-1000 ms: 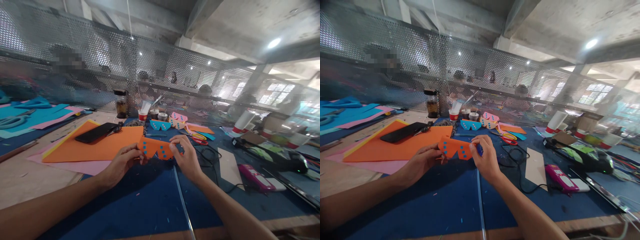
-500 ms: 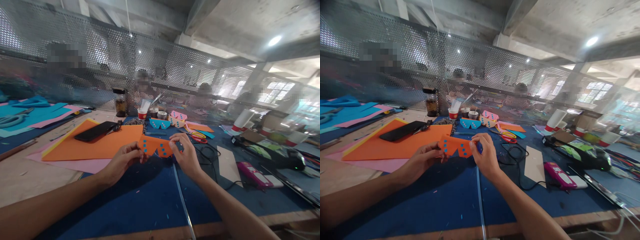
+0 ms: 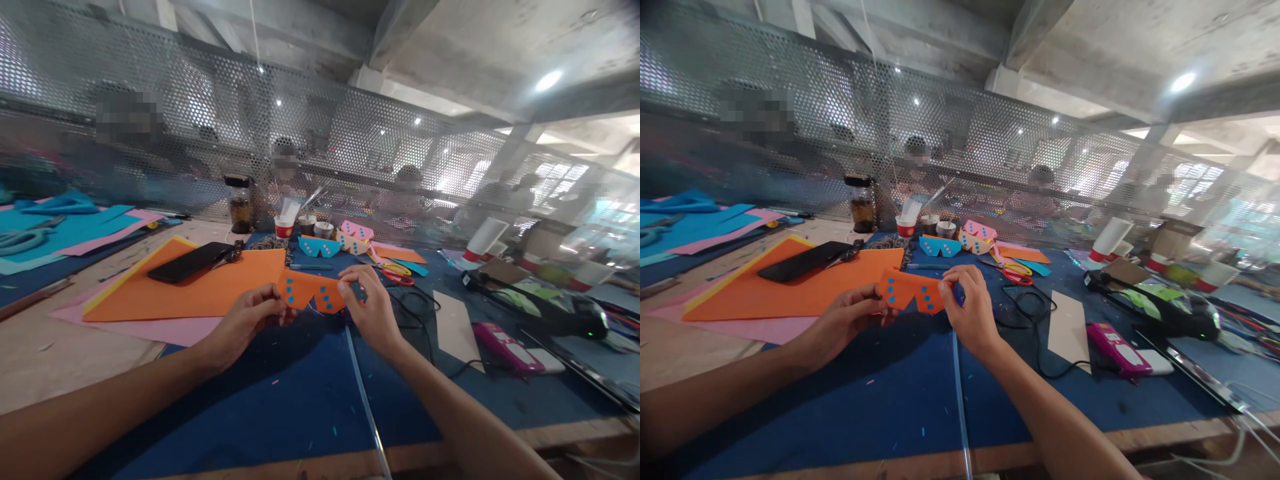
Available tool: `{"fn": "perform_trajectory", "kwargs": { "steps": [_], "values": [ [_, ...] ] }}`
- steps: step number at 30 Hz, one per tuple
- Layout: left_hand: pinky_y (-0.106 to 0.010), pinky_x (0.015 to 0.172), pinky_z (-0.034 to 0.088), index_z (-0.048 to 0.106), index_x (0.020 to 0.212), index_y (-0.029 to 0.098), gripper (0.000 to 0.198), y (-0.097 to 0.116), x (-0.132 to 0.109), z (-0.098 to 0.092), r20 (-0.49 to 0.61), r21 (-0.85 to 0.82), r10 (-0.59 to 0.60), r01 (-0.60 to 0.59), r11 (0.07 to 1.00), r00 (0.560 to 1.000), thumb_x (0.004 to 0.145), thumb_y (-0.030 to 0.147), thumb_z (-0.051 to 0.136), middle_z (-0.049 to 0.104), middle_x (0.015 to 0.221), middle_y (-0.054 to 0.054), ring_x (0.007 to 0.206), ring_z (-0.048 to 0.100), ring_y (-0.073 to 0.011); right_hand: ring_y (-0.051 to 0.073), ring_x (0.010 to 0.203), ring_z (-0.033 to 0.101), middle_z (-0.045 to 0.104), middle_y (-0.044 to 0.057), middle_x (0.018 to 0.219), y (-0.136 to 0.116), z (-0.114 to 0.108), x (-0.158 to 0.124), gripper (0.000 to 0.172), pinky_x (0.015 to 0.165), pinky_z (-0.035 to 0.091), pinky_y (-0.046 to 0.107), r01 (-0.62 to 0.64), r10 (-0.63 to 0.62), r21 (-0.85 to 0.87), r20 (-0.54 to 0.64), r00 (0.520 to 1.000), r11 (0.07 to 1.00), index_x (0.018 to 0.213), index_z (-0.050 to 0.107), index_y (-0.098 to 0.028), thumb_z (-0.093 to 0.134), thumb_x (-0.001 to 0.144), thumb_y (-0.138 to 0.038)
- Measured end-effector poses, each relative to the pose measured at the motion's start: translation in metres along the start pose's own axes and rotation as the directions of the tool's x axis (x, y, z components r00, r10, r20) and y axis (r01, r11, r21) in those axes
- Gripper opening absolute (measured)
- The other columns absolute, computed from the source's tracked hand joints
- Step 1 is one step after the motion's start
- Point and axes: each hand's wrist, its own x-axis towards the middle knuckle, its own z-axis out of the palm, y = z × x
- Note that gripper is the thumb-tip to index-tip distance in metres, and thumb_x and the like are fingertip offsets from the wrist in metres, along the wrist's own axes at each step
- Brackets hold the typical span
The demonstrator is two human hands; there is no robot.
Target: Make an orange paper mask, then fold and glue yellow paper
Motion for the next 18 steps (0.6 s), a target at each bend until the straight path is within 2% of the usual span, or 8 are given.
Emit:
{"fn": "perform_trajectory", "kwargs": {
  "steps": [11,18],
  "values": [
    [-0.025,0.068,0.049,0.072,0.081,0.016,0.018,0.0035,-0.0008,0.0026,-0.029,0.051,0.002,-0.001,0.999,1.0,0.074,0.031,0.08,0.074,0.077,-0.003,0.067,0.061,-0.0133,0.024,0.108,0.062,0.068,0.006,0.109,0.0003,-0.0001,-0.0004,0.009,0.098,0.048,0.043,-0.01,0.01,-0.004,0.014,1.0,1.0,0.09,0.063,-0.024,0.059,0.097,-0.022],
    [-0.026,0.069,0.05,0.07,0.08,0.017,0.02,0.0056,-0.0006,0.0033,-0.061,0.039,-0.011,0.013,0.999,0.998,0.071,0.032,0.081,0.075,0.078,-0.003,0.069,0.062,-0.0142,0.025,0.109,0.06,0.066,0.006,0.109,0.0056,-0.0005,-0.0001,0.006,0.103,0.045,0.047,-0.014,0.013,-0.116,-0.012,1.0,0.993,0.091,0.07,-0.025,0.065,0.095,-0.027]
  ]
}}
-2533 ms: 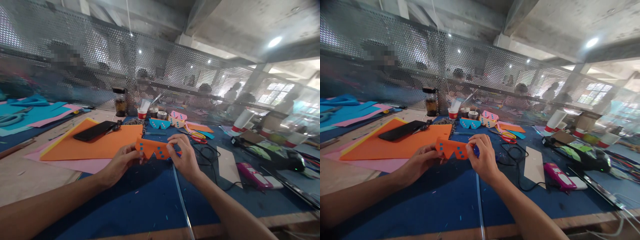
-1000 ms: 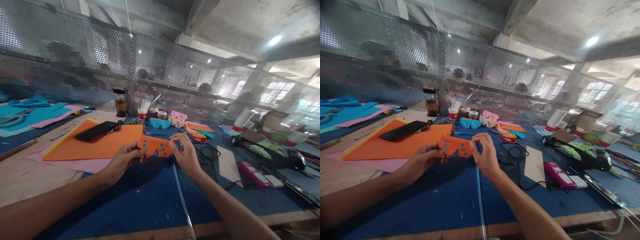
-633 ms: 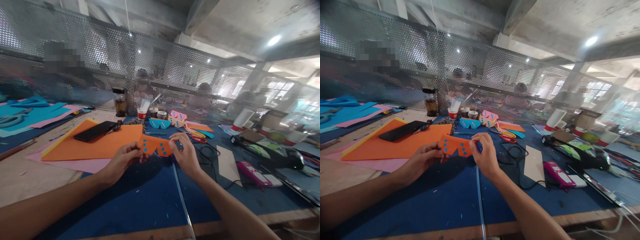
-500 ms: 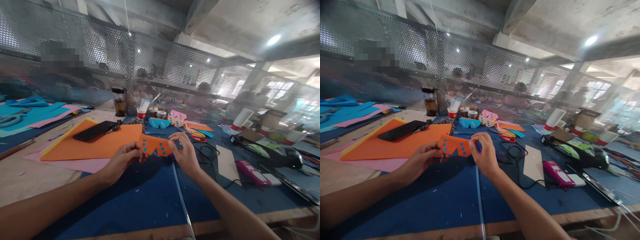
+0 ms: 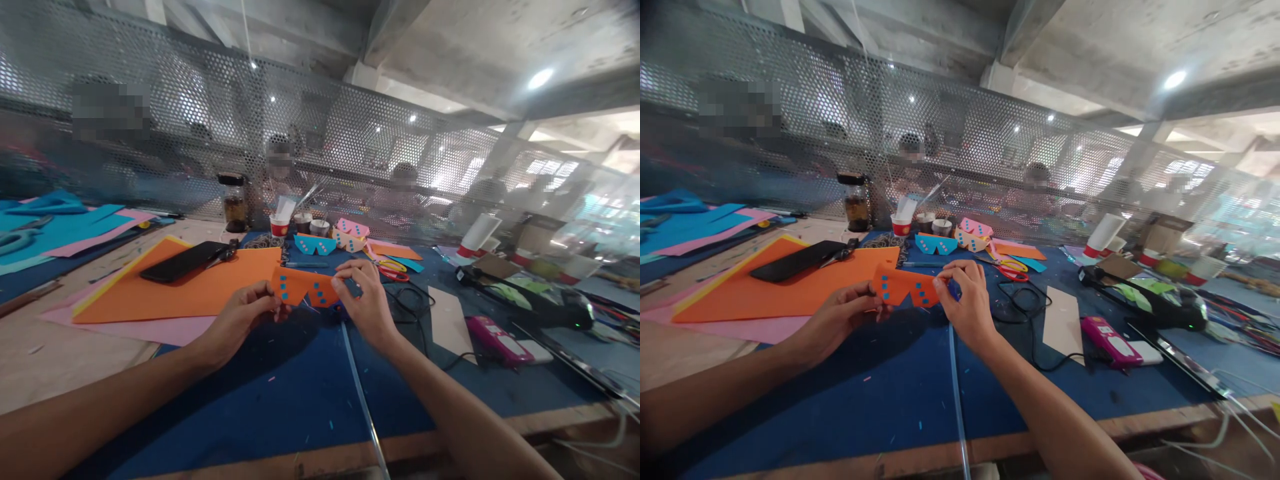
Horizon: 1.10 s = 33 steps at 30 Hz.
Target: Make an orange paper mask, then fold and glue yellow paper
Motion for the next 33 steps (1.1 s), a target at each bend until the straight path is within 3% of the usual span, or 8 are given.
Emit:
{"fn": "perform_trajectory", "kwargs": {
  "steps": [8,19,33],
  "values": [
    [-0.025,0.067,0.049,0.067,0.077,0.018,0.02,0.0,-0.001,0.001,-0.007,0.004,0.016,-0.016,1.0,1.0,0.073,0.032,0.081,0.074,0.076,-0.003,0.069,0.061,-0.0144,0.021,0.104,0.061,0.062,0.005,0.105,0.001,0.001,0.001,0.009,0.093,0.051,0.036,-0.049,0.048,0.154,0.012,0.999,0.987,0.09,0.069,-0.024,0.063,0.096,-0.026],
    [-0.027,0.068,0.049,0.069,0.078,0.018,0.02,-0.001,0.0,0.0,0.003,0.017,0.043,-0.043,0.999,0.999,0.076,0.035,0.081,0.072,0.077,-0.002,0.07,0.061,-0.0147,0.019,0.096,0.061,0.065,0.004,0.099,0.011,0.002,0.006,0.013,0.085,0.049,0.033,-0.158,0.161,0.183,0.002,0.987,0.97,0.087,0.068,-0.022,0.062,0.095,-0.03],
    [-0.029,0.07,0.045,0.069,0.078,0.019,0.023,-0.006,0.003,-0.002,0.019,0.259,0.152,-0.152,0.954,0.988,0.083,0.041,0.073,0.067,0.073,0.0,0.069,0.058,-0.0158,0.02,0.098,0.061,0.066,0.005,0.101,0.016,0.002,0.007,0.014,0.087,0.049,0.033,-0.149,0.154,0.173,-0.015,0.988,0.974,0.087,0.068,-0.022,0.061,0.095,-0.031]
  ]
}}
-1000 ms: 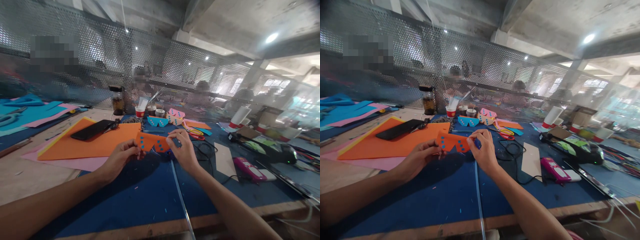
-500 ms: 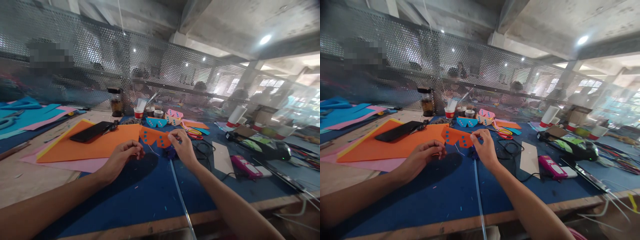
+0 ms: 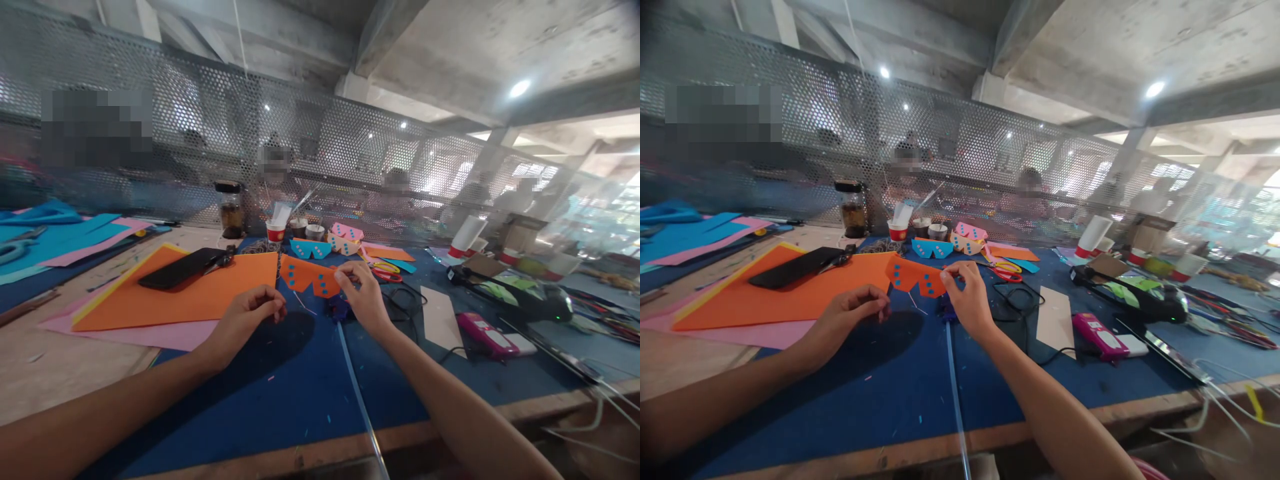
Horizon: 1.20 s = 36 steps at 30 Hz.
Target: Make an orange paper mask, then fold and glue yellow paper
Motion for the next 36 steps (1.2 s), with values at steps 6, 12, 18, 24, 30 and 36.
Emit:
{"fn": "perform_trajectory", "kwargs": {
  "steps": [6,12,18,24,30,36],
  "values": [
    [-0.03,0.067,0.044,0.068,0.079,0.02,0.023,0.003,-0.001,0.001,0.004,0.091,0.044,-0.044,0.995,0.999,0.083,0.042,0.071,0.065,0.068,0.001,0.067,0.059,-0.0171,0.02,0.097,0.061,0.066,0.005,0.099,0.0,-0.001,0.001,0.016,0.086,0.049,0.033,0.001,-0.001,-0.01,-0.007,1.0,1.0,0.086,0.067,-0.021,0.059,0.095,-0.032],
    [-0.029,0.065,0.042,0.067,0.081,0.02,0.024,0.001,-0.005,0.005,0.004,0.16,0.054,-0.054,0.986,0.999,0.083,0.044,0.069,0.065,0.068,0.001,0.067,0.059,-0.0184,0.022,0.099,0.062,0.067,0.006,0.1,0.005,-0.004,0.005,0.018,0.087,0.051,0.034,-0.019,0.019,-0.014,-0.025,1.0,1.0,0.086,0.067,-0.021,0.059,0.094,-0.035],
    [-0.029,0.064,0.041,0.068,0.084,0.021,0.022,0.001,-0.009,0.006,0.031,0.239,0.073,-0.078,0.968,0.997,0.086,0.043,0.066,0.065,0.07,0.0,0.068,0.058,-0.019,0.022,0.095,0.062,0.068,0.006,0.098,0.012,-0.011,0.018,0.023,0.084,0.052,0.034,-0.073,0.068,-0.045,-0.094,0.993,0.996,0.084,0.068,-0.021,0.059,0.091,-0.041],
    [-0.028,0.063,0.042,0.069,0.084,0.022,0.021,-0.002,-0.01,0.007,0.051,0.215,0.061,-0.07,0.974,0.997,0.086,0.042,0.066,0.065,0.072,0.0,0.068,0.059,-0.0193,0.023,0.089,0.063,0.069,0.01,0.099,0.027,-0.03,0.056,0.034,0.083,0.051,0.035,-0.144,0.128,-0.072,-0.201,0.971,0.987,0.089,0.069,-0.017,0.057,0.086,-0.049],
    [-0.028,0.062,0.042,0.068,0.086,0.022,0.02,-0.001,-0.012,0.007,0.066,0.205,0.037,-0.05,0.977,0.997,0.089,0.041,0.063,0.065,0.074,0.0,0.07,0.059,-0.0197,0.023,0.092,0.064,0.071,0.01,0.097,0.038,-0.019,0.095,0.028,0.088,0.05,0.036,-0.159,0.137,-0.137,-0.156,0.978,0.978,0.086,0.072,-0.016,0.057,0.085,-0.041],
    [-0.027,0.059,0.042,0.069,0.084,0.023,0.018,-0.003,-0.01,0.006,0.058,0.187,0.022,-0.033,0.982,0.998,0.086,0.041,0.064,0.065,0.073,0.0,0.068,0.058,-0.0203,0.02,0.091,0.068,0.072,0.006,0.096,0.055,0.016,0.118,0.02,0.088,0.055,0.036,-0.196,0.207,-0.205,0.03,0.978,0.959,0.092,0.072,-0.016,0.063,0.096,-0.033]
  ]
}}
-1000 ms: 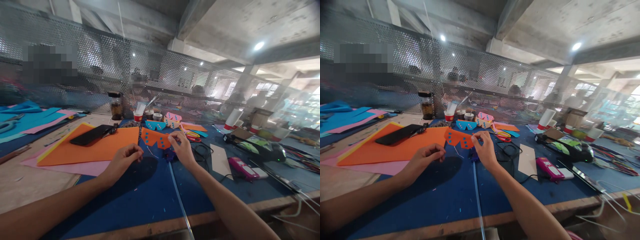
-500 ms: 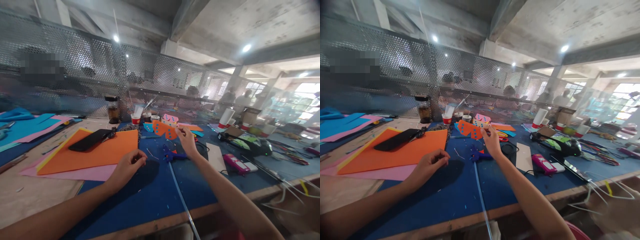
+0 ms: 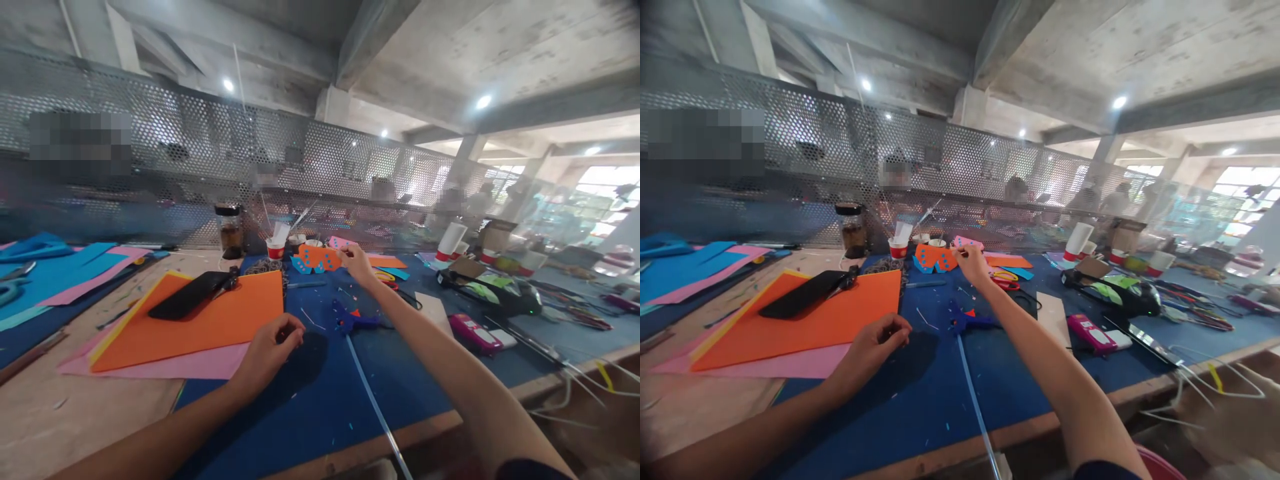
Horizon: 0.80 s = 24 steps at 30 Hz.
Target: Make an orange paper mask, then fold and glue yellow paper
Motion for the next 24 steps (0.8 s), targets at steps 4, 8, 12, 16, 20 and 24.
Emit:
{"fn": "perform_trajectory", "kwargs": {
  "steps": [4,8,12,16,20,24],
  "values": [
    [-0.028,0.059,0.043,0.067,0.083,0.023,0.018,0.0,0.0,0.0,-0.002,-0.005,-0.01,0.01,1.0,1.0,0.087,0.041,0.063,0.063,0.071,0.0,0.068,0.059,-0.0206,0.022,0.102,0.068,0.068,0.008,0.12,0.003,0.014,0.011,0.029,0.088,0.06,0.041,-0.042,0.047,-0.047,0.104,0.993,0.998,0.121,0.066,-0.016,0.064,0.101,-0.037],
    [-0.028,0.059,0.043,0.065,0.083,0.023,0.018,0.0,0.001,-0.001,0.01,0.001,-0.016,0.016,1.0,1.0,0.089,0.04,0.061,0.061,0.072,0.0,0.068,0.058,-0.02,0.023,0.107,0.067,0.065,0.01,0.127,0.007,0.019,0.017,0.033,0.091,0.059,0.044,-0.067,0.078,-0.077,0.15,0.986,0.995,0.128,0.063,-0.017,0.064,0.101,-0.037],
    [-0.029,0.061,0.042,0.064,0.083,0.023,0.019,-0.001,0.001,-0.001,0.009,0.011,-0.009,0.009,1.0,1.0,0.09,0.041,0.06,0.061,0.071,0.001,0.067,0.057,-0.0195,0.024,0.11,0.067,0.064,0.01,0.129,0.013,0.024,0.021,0.035,0.093,0.059,0.045,-0.084,0.096,-0.073,0.175,0.98,0.994,0.129,0.063,-0.017,0.064,0.101,-0.037],
    [-0.029,0.061,0.041,0.065,0.083,0.023,0.02,0.0,0.002,-0.001,0.01,0.012,-0.033,0.033,0.999,0.999,0.089,0.042,0.061,0.062,0.072,0.0,0.068,0.058,-0.0203,0.024,0.11,0.066,0.064,0.01,0.13,0.022,0.025,0.025,0.035,0.093,0.058,0.045,-0.089,0.093,-0.032,0.192,0.977,0.996,0.129,0.063,-0.017,0.064,0.101,-0.037],
    [-0.029,0.061,0.04,0.065,0.083,0.023,0.022,-0.001,0.003,-0.001,0.014,0.003,-0.054,0.054,0.999,0.998,0.086,0.044,0.063,0.064,0.071,0.0,0.067,0.059,-0.0205,0.024,0.111,0.066,0.064,0.01,0.131,0.031,0.023,0.03,0.035,0.093,0.059,0.045,-0.094,0.088,0.021,0.193,0.977,0.995,0.13,0.062,-0.018,0.064,0.101,-0.037],
    [-0.029,0.063,0.04,0.065,0.085,0.022,0.024,-0.004,0.004,-0.001,0.019,0.005,-0.055,0.055,0.999,0.998,0.088,0.045,0.06,0.065,0.072,0.0,0.069,0.058,-0.0196,0.025,0.109,0.067,0.064,0.01,0.129,0.038,0.02,0.037,0.036,0.092,0.059,0.045,-0.101,0.086,0.071,0.185,0.979,0.992,0.13,0.062,-0.017,0.065,0.1,-0.037]
  ]
}}
